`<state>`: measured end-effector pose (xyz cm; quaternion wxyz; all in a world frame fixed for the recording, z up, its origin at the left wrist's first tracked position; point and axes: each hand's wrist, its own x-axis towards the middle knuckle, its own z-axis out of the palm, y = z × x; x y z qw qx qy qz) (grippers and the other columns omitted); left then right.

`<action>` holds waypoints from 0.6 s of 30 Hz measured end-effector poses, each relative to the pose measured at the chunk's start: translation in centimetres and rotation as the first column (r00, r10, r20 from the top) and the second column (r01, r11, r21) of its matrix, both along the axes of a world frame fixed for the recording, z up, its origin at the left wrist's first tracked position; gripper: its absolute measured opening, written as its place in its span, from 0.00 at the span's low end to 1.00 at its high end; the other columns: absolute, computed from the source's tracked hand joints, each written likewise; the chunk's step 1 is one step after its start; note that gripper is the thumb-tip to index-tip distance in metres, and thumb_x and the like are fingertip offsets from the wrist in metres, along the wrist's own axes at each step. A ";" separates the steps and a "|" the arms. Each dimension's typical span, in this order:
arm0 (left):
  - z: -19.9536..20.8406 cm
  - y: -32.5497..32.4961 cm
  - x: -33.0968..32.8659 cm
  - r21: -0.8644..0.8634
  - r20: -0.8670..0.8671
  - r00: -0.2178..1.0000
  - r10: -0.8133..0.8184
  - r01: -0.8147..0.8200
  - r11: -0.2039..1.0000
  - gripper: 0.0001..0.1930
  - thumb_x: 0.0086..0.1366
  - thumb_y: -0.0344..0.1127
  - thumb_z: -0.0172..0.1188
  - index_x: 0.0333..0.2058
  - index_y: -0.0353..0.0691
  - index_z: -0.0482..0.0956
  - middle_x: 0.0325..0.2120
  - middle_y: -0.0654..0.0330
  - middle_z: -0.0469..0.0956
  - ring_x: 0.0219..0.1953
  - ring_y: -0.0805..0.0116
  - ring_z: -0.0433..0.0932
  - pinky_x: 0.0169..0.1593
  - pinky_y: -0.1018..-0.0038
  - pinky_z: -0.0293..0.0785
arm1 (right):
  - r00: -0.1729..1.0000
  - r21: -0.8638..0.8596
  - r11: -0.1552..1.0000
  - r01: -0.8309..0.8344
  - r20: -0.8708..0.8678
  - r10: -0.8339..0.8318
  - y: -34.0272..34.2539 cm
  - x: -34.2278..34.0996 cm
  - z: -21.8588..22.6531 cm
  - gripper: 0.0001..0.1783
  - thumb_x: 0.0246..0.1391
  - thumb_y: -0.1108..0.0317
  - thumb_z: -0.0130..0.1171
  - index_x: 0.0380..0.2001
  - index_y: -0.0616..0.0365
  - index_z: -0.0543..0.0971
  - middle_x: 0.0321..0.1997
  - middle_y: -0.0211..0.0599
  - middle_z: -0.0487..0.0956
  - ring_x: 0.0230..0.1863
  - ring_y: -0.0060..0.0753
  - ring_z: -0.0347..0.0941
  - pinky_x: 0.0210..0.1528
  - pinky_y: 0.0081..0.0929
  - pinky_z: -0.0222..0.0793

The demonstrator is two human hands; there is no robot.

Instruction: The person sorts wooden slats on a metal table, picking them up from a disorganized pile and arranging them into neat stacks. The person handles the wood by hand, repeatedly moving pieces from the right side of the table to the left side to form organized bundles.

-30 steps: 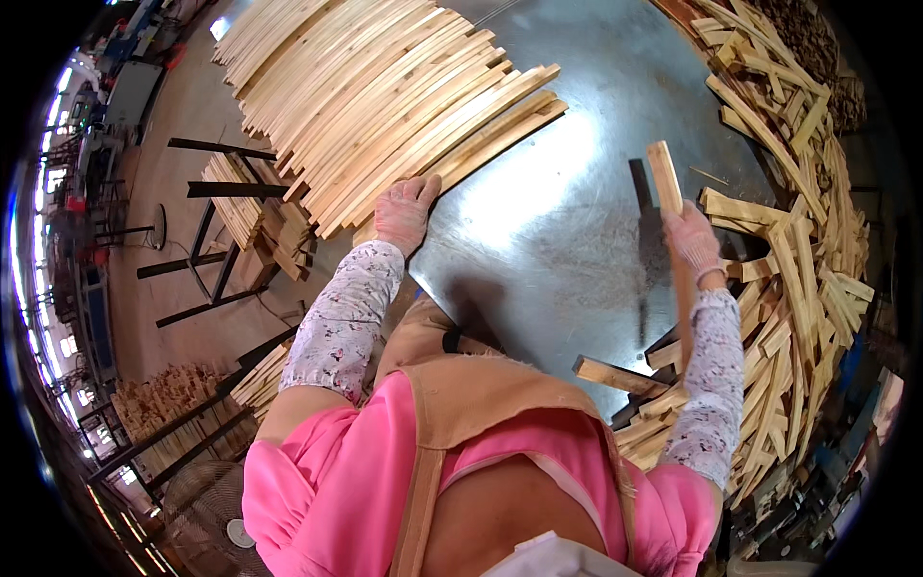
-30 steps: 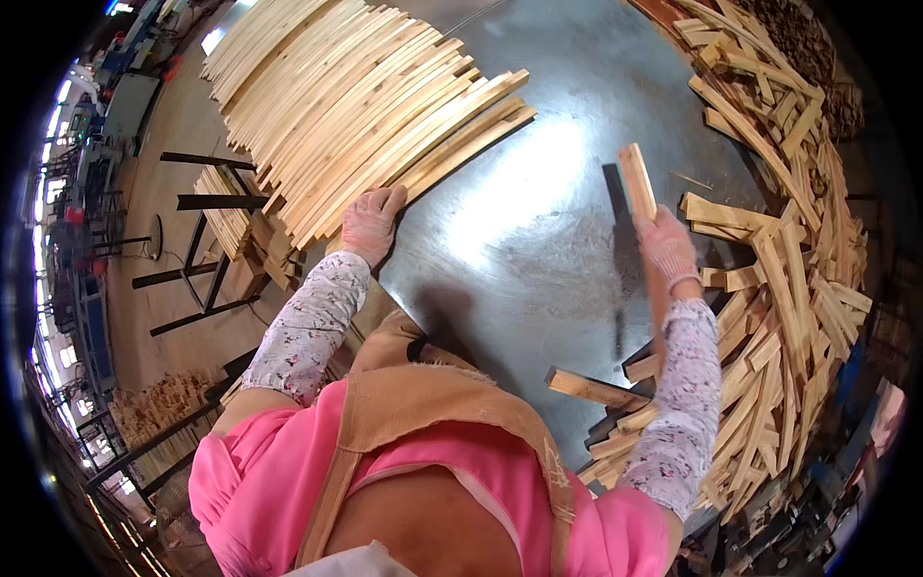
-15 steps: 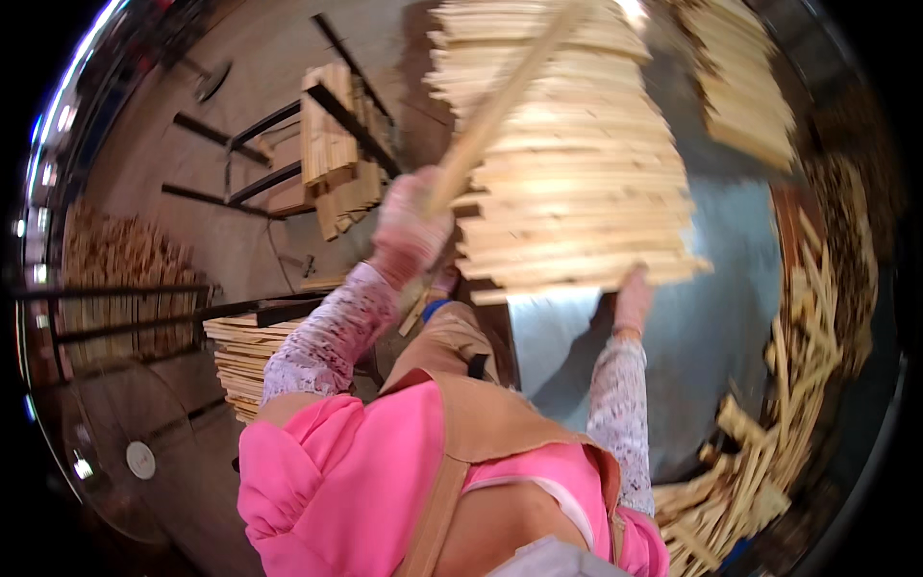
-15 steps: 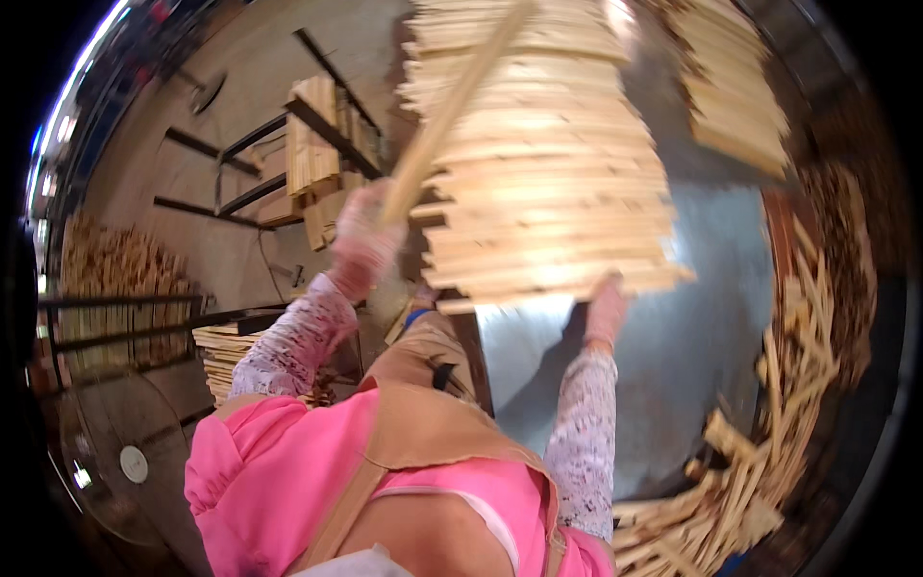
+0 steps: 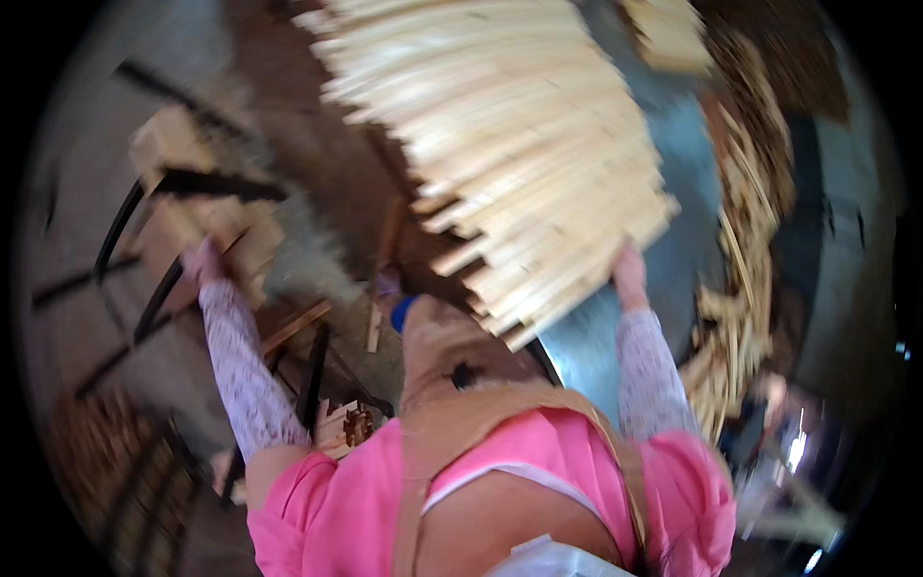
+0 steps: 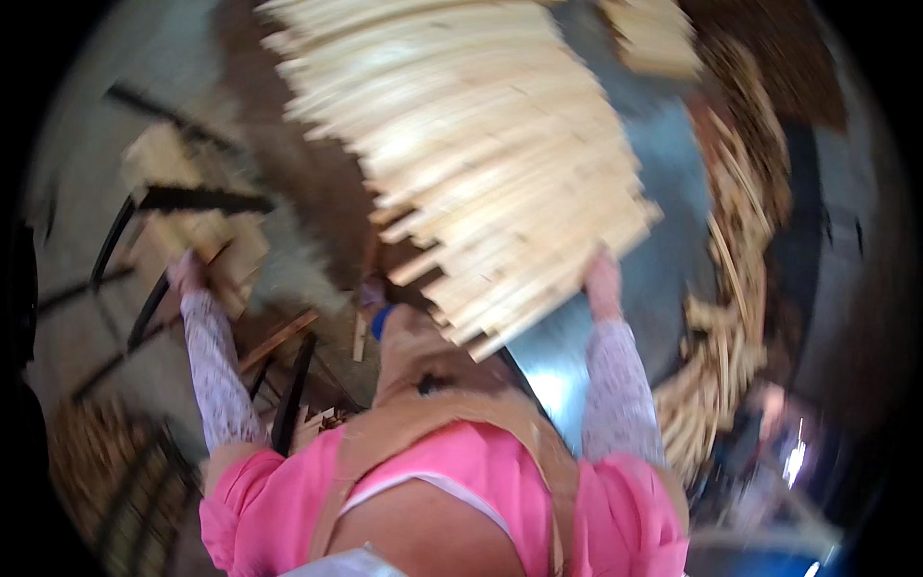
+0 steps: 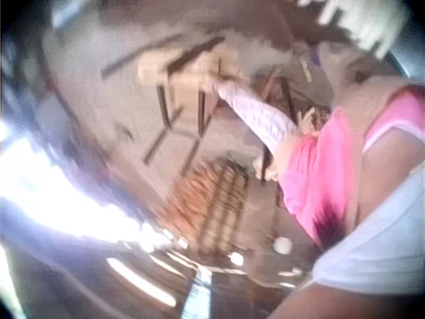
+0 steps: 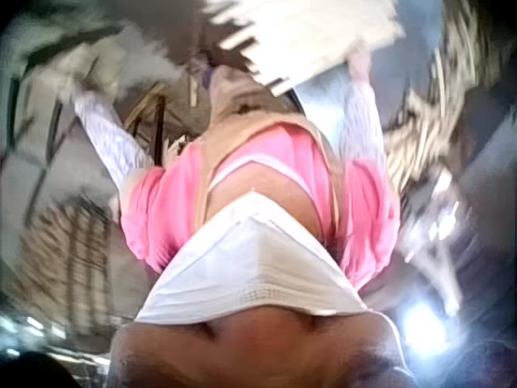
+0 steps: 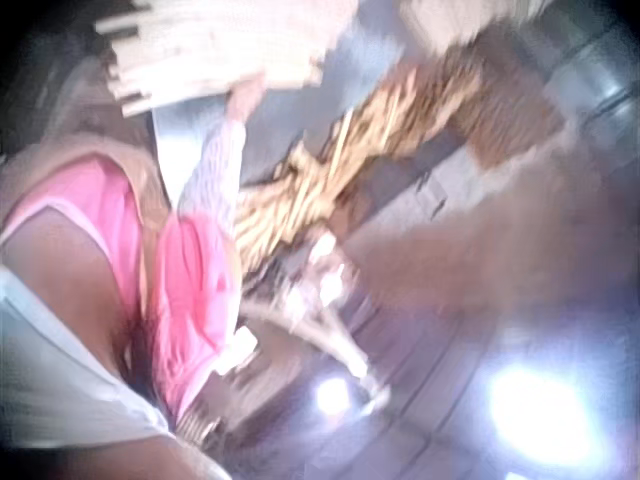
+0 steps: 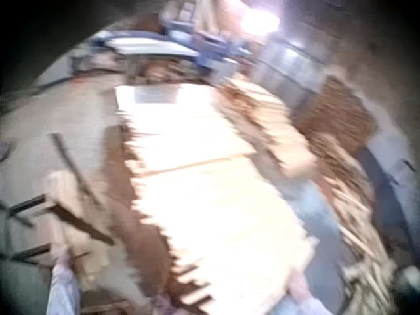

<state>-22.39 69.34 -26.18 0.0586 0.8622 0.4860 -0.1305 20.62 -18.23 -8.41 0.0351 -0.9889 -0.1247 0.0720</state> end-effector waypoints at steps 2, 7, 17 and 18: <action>2.6 -3.7 2.0 0.055 0.226 0.956 0.189 -0.206 0.977 0.15 0.70 0.36 0.62 0.54 0.44 0.81 0.48 0.53 0.84 0.51 0.49 0.82 0.55 0.58 0.79 | 0.881 0.322 0.832 0.452 -0.308 -0.359 5.4 -1.1 2.2 0.30 0.68 0.48 0.50 0.56 0.65 0.78 0.40 0.53 0.85 0.37 0.48 0.83 0.39 0.44 0.79; 11.7 -23.4 3.2 -0.044 0.570 0.646 0.508 -0.594 0.804 0.28 0.65 0.29 0.69 0.63 0.36 0.74 0.53 0.52 0.83 0.49 0.53 0.83 0.54 0.62 0.81 | 0.801 0.528 0.609 0.591 -0.296 -0.521 5.2 -6.7 4.2 0.35 0.69 0.39 0.52 0.59 0.62 0.76 0.48 0.50 0.85 0.47 0.47 0.83 0.48 0.46 0.77; 29.1 -41.1 13.8 -0.239 0.816 0.577 -0.035 0.393 0.888 0.30 0.67 0.26 0.64 0.68 0.35 0.70 0.61 0.48 0.78 0.57 0.48 0.81 0.61 0.55 0.78 | 0.942 -0.018 0.993 0.119 0.317 -0.107 1.4 8.1 9.8 0.29 0.63 0.47 0.61 0.64 0.45 0.78 0.55 0.41 0.83 0.63 0.53 0.75 0.63 0.49 0.74; 30.9 -42.2 17.9 -0.160 0.716 0.655 -0.240 0.489 0.858 0.30 0.67 0.27 0.63 0.68 0.36 0.70 0.60 0.47 0.78 0.57 0.46 0.81 0.61 0.54 0.78 | 0.934 -0.077 0.994 0.079 0.354 -0.047 0.3 9.3 8.9 0.28 0.63 0.47 0.61 0.63 0.45 0.79 0.55 0.40 0.83 0.64 0.51 0.74 0.63 0.48 0.73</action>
